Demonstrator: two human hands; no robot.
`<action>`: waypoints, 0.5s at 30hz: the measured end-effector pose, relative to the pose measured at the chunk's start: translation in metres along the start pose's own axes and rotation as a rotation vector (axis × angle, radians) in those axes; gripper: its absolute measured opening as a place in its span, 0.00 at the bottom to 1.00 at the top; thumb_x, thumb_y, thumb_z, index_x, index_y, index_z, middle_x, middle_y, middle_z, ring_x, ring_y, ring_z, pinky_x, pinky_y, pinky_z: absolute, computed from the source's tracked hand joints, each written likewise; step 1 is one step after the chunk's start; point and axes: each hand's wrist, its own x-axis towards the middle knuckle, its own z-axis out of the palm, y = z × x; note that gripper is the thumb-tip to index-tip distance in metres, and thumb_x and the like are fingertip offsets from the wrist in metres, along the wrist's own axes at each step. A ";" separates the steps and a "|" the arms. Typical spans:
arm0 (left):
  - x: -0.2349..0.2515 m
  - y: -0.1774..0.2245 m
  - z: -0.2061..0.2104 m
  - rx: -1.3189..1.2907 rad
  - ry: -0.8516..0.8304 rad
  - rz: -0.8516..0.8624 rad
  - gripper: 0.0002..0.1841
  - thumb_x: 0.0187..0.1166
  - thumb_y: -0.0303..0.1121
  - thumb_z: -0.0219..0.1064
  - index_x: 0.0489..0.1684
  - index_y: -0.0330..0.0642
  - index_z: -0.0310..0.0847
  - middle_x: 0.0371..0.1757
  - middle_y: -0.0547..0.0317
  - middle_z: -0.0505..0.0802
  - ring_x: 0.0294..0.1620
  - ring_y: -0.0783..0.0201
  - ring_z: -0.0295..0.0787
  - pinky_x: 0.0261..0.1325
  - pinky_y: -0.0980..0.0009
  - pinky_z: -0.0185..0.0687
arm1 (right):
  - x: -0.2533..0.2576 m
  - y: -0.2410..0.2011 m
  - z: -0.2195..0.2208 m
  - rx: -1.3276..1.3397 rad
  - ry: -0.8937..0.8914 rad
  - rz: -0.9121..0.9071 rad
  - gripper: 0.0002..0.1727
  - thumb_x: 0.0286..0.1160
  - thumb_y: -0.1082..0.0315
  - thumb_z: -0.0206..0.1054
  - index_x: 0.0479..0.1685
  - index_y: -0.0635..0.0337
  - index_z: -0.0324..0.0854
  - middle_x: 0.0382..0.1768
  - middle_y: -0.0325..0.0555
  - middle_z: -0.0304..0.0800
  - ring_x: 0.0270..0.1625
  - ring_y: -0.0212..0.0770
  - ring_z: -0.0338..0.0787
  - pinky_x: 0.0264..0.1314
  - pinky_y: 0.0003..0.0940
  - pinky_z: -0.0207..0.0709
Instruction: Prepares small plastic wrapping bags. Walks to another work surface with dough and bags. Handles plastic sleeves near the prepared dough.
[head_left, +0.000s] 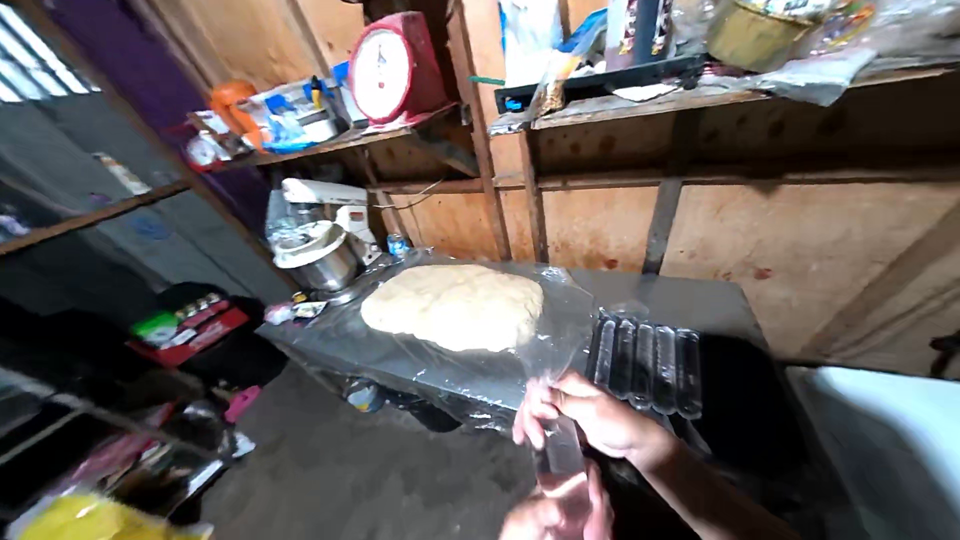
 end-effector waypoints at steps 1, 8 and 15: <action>-0.004 0.015 -0.001 0.283 0.239 0.064 0.18 0.77 0.47 0.72 0.59 0.47 0.86 0.39 0.66 0.94 0.37 0.74 0.90 0.45 0.76 0.85 | 0.003 0.002 -0.001 -0.164 0.100 -0.004 0.23 0.94 0.63 0.44 0.34 0.54 0.84 0.35 0.31 0.93 0.47 0.27 0.91 0.63 0.31 0.84; -0.016 0.033 -0.029 1.437 0.949 0.366 0.48 0.65 0.39 0.75 0.79 0.13 0.54 0.73 0.24 0.77 0.76 0.55 0.76 0.81 0.64 0.69 | 0.034 0.050 0.040 -0.592 0.371 -0.102 0.20 0.86 0.74 0.48 0.35 0.72 0.86 0.37 0.42 0.92 0.47 0.22 0.86 0.59 0.21 0.78; -0.026 0.150 -0.085 0.614 -0.351 -0.054 0.21 0.75 0.56 0.71 0.67 0.72 0.86 0.63 0.91 0.91 0.64 0.93 0.82 0.69 0.87 0.74 | 0.048 0.043 0.050 -0.108 0.042 -0.144 0.22 0.91 0.48 0.50 0.31 0.44 0.81 0.30 0.22 0.86 0.43 0.19 0.86 0.53 0.21 0.78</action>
